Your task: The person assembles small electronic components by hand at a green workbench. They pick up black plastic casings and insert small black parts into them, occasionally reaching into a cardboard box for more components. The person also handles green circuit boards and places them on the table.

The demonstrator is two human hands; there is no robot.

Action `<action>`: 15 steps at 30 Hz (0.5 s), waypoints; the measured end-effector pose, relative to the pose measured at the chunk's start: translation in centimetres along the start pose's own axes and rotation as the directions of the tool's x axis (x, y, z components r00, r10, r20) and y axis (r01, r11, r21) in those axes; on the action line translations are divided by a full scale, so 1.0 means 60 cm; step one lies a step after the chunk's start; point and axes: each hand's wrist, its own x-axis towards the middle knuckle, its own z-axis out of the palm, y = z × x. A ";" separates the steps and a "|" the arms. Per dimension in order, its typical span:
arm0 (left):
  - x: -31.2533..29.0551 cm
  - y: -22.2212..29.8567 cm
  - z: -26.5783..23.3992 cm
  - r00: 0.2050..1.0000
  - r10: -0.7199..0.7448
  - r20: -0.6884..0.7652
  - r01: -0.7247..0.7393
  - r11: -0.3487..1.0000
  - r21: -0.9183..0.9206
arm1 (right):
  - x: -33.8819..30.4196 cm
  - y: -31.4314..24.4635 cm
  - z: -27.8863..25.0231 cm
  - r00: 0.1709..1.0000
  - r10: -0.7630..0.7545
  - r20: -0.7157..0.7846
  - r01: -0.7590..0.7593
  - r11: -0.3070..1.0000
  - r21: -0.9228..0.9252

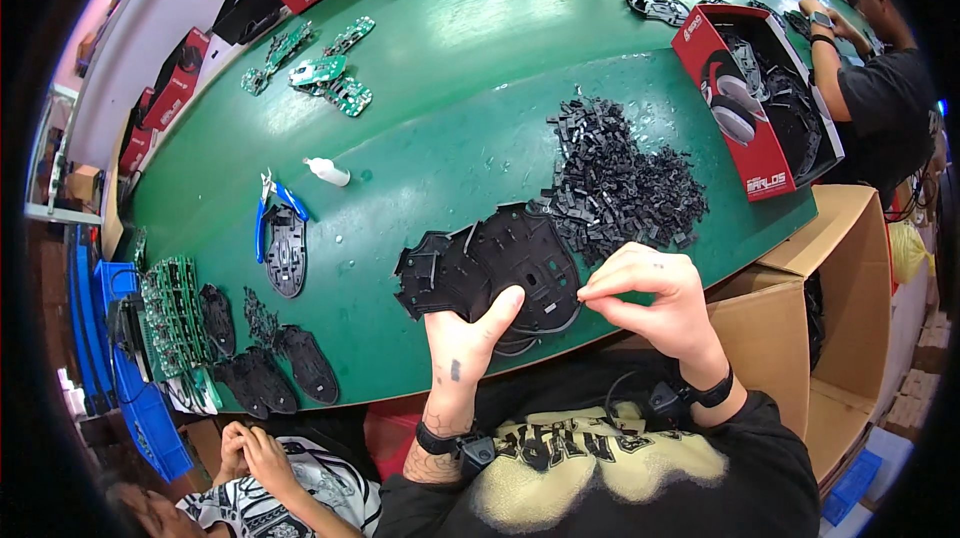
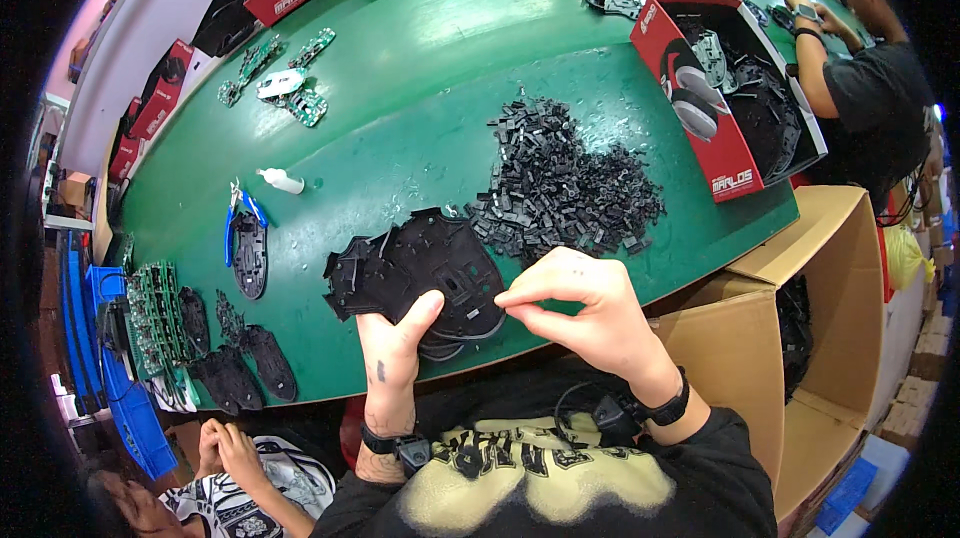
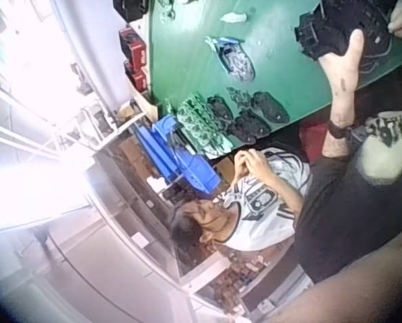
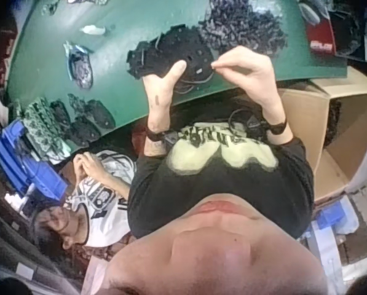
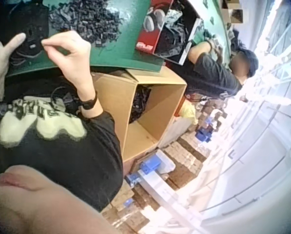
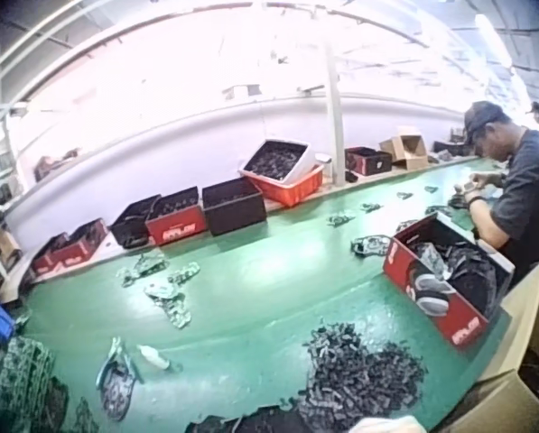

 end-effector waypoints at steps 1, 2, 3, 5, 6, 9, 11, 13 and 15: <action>0.001 0.001 -0.002 1.000 -0.008 0.008 0.007 1.000 0.024 | 0.002 -0.001 0.003 1.000 -0.001 -0.009 0.000 1.000 -0.021; 0.001 0.001 -0.003 1.000 -0.015 0.017 0.015 0.999 0.048 | 0.004 -0.003 0.006 1.000 -0.001 -0.018 0.000 0.999 -0.041; 0.000 0.001 -0.002 1.000 -0.016 0.020 0.015 0.999 0.048 | 0.006 0.001 0.008 1.000 -0.007 -0.019 0.006 0.998 -0.055; 0.001 0.000 -0.002 1.000 -0.012 0.028 0.011 0.999 0.048 | 0.007 0.000 0.016 0.999 0.019 -0.036 -0.021 0.999 -0.048; 0.001 0.000 -0.002 0.999 -0.012 0.033 0.010 0.999 0.049 | 0.007 -0.001 0.017 0.998 0.032 -0.045 -0.034 0.998 -0.044; 0.000 0.004 -0.002 0.999 -0.008 0.037 0.005 0.998 0.066 | 0.009 0.001 0.018 0.998 0.055 0.010 -0.054 0.996 -0.069; 0.000 0.006 -0.002 0.999 0.004 0.032 -0.007 0.995 0.098 | 0.007 -0.001 0.024 0.991 0.129 -0.024 -0.128 0.992 0.006; 0.002 0.002 -0.004 0.999 -0.007 0.050 0.002 0.996 0.090 | 0.006 -0.001 0.027 0.985 0.168 -0.033 -0.166 0.985 0.047; 0.003 0.001 -0.005 0.998 -0.029 0.061 0.025 0.997 0.067 | 0.007 0.000 0.027 0.985 0.171 -0.025 -0.170 0.984 0.051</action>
